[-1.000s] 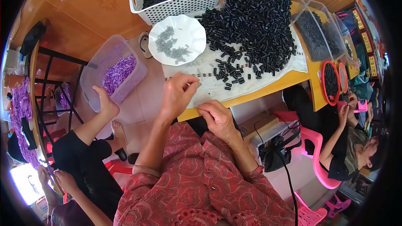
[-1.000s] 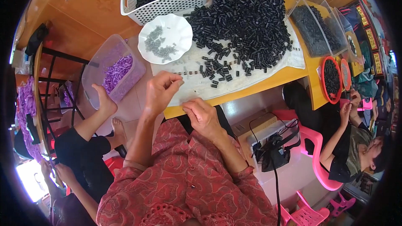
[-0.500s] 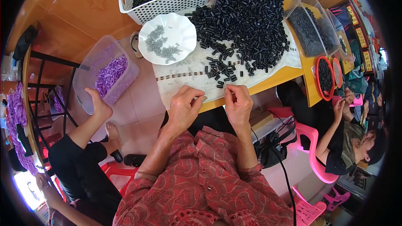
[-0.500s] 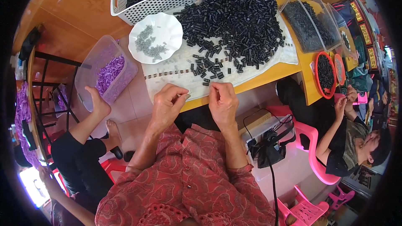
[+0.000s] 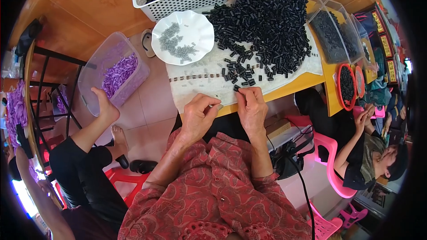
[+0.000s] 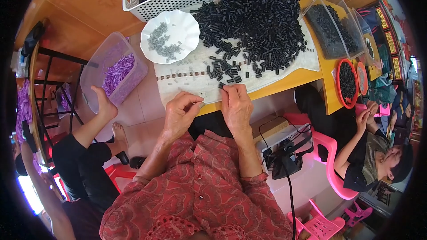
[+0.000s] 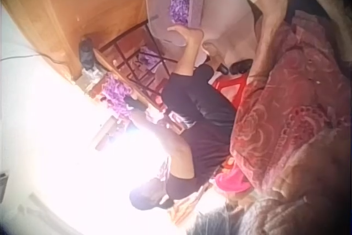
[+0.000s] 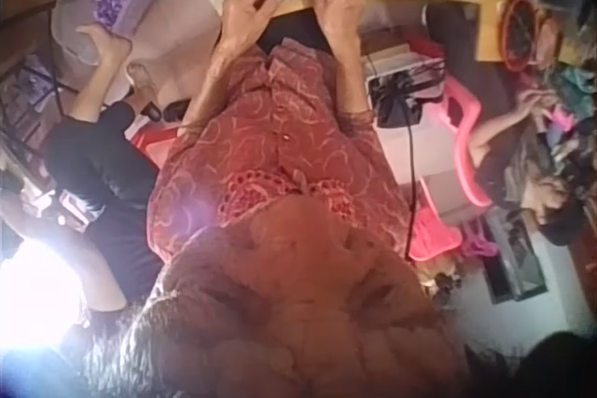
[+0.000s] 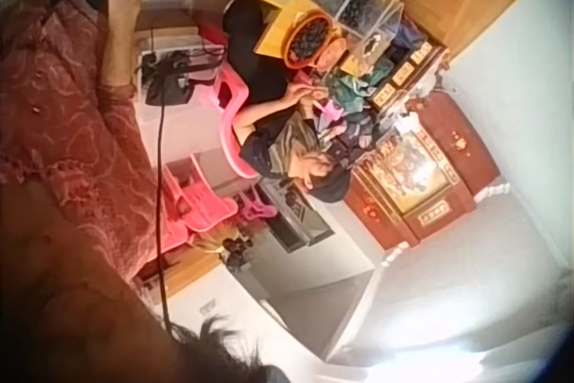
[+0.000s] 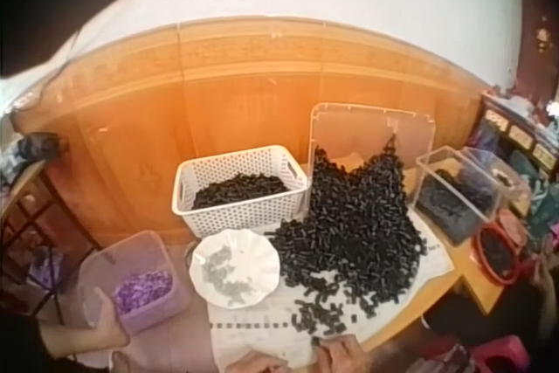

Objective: The person is manually assembling small components by inserting metal pins into black plastic parts.

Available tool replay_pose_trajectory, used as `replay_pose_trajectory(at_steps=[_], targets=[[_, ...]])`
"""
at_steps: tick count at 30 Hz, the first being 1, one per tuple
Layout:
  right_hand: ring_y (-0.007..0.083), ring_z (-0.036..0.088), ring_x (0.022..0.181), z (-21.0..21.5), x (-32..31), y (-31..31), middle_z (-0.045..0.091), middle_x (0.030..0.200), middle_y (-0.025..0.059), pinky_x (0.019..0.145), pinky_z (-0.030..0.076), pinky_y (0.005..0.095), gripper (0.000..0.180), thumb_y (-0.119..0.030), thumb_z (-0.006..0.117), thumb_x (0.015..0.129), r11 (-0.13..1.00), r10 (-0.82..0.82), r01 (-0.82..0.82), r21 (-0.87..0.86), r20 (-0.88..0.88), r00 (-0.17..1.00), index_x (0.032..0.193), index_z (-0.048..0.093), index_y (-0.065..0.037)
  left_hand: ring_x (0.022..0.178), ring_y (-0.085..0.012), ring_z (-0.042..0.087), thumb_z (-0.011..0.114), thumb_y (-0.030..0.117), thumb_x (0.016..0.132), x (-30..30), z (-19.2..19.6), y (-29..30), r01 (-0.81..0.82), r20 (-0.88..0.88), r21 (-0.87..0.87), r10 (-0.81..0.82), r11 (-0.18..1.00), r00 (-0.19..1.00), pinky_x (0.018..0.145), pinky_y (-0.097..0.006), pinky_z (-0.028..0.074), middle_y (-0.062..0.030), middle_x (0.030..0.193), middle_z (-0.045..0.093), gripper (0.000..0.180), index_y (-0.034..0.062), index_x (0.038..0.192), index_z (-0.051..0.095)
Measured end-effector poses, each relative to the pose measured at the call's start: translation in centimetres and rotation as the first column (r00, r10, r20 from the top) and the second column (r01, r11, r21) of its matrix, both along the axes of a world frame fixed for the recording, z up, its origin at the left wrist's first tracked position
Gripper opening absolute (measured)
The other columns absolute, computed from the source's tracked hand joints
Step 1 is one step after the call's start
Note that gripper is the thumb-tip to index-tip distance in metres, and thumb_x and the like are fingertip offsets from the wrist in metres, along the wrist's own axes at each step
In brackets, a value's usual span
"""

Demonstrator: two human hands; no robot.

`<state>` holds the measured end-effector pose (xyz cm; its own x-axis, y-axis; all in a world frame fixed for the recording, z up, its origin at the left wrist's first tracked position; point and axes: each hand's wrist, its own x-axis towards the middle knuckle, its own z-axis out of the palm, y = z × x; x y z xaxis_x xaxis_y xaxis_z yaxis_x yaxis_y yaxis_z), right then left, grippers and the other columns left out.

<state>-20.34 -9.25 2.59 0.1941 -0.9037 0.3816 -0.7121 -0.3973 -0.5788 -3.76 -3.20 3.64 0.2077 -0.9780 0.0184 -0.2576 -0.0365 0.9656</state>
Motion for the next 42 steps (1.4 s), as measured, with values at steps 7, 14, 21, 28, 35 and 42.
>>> replay_pose_trajectory(at_steps=[7, 14, 21, 28, 35, 42], targets=[[0.0231, 0.06, 0.068, 0.2, 0.4, 0.7, 0.059, 0.085, 0.0108, 0.059, 0.048, 0.0327, 0.009, -0.003, 0.066, 0.084, 0.969, 0.103, -0.178, 0.171, 0.376, 0.921, 0.093, 0.064, 0.001, 0.067, -0.0065, 0.057, 0.064, 0.004, 0.089, 0.1, -0.8, 0.5, 0.007, -0.48, 0.166, 0.074, 0.986, 0.874, 0.06, -0.021, 0.048, -0.0014, 0.083, 0.062, 0.011, 0.0012, 0.099, 0.068], [0.0091, 0.055, 0.069, 1.0, 1.6, 2.2, 0.056, 0.086, 0.0038, 0.06, 0.046, 0.0217, 0.013, -0.009, 0.062, 0.092, 0.779, -0.02, -0.394, 0.487, 0.648, 0.761, 0.096, 0.063, 0.004, 0.071, -0.0064, 0.059, 0.059, 0.009, 0.094, 0.5, -1.6, 0.8, 0.028, -0.667, 0.13, 0.067, 0.991, 0.742, 0.065, -0.021, 0.051, -0.0023, 0.087, 0.065, 0.019, 0.0009, 0.111, 0.065], [0.0087, 0.056, 0.071, 1.1, 2.7, 2.8, 0.056, 0.086, 0.0037, 0.06, 0.047, 0.0224, 0.012, -0.008, 0.062, 0.092, 0.739, 0.063, -0.472, 0.482, 0.648, 0.759, 0.095, 0.063, 0.004, 0.071, -0.0086, 0.059, 0.06, 0.006, 0.093, 1.3, -2.2, 1.6, 0.038, -0.705, 0.095, 0.04, 0.995, 0.708, 0.067, -0.022, 0.051, -0.0037, 0.088, 0.065, 0.018, 0.0001, 0.11, 0.066], [0.0154, 0.059, 0.069, 1.6, 5.1, 1.6, 0.058, 0.085, 0.0083, 0.061, 0.048, 0.0273, 0.008, -0.002, 0.066, 0.086, 0.89, 0.224, -0.362, 0.277, 0.426, 0.877, 0.094, 0.064, 0.0, 0.085, -0.0193, 0.069, 0.058, 0.002, 0.093, 3.3, -1.9, 2.5, -0.109, -0.812, 0.112, 0.154, 0.988, 0.564, 0.079, -0.032, 0.058, -0.0107, 0.098, 0.068, 0.018, -0.0021, 0.111, 0.062], [0.0244, 0.061, 0.069, 0.2, 7.9, -0.3, 0.059, 0.085, 0.0115, 0.059, 0.049, 0.0324, 0.013, 0.001, 0.068, 0.081, 0.961, 0.275, -0.278, 0.008, 0.122, 0.954, 0.093, 0.066, -0.003, 0.089, -0.0233, 0.068, 0.057, -0.004, 0.092, 3.9, -2.6, 3.3, -0.164, -0.803, 0.055, 0.142, 0.985, 0.58, 0.082, -0.035, 0.058, -0.0143, 0.106, 0.066, 0.02, -0.0052, 0.111, 0.061], [0.0322, 0.063, 0.072, -0.4, 8.3, -0.6, 0.058, 0.088, 0.0113, 0.06, 0.051, 0.0402, 0.012, -0.004, 0.067, 0.08, 0.962, 0.269, -0.268, 0.05, -0.021, 0.963, 0.091, 0.064, -0.007, 0.091, -0.0211, 0.068, 0.057, -0.003, 0.092, 4.3, -2.7, 3.7, -0.159, -0.781, -0.012, 0.09, 0.987, 0.618, 0.085, -0.034, 0.057, -0.0113, 0.102, 0.066, 0.024, -0.0037, 0.116, 0.06]])
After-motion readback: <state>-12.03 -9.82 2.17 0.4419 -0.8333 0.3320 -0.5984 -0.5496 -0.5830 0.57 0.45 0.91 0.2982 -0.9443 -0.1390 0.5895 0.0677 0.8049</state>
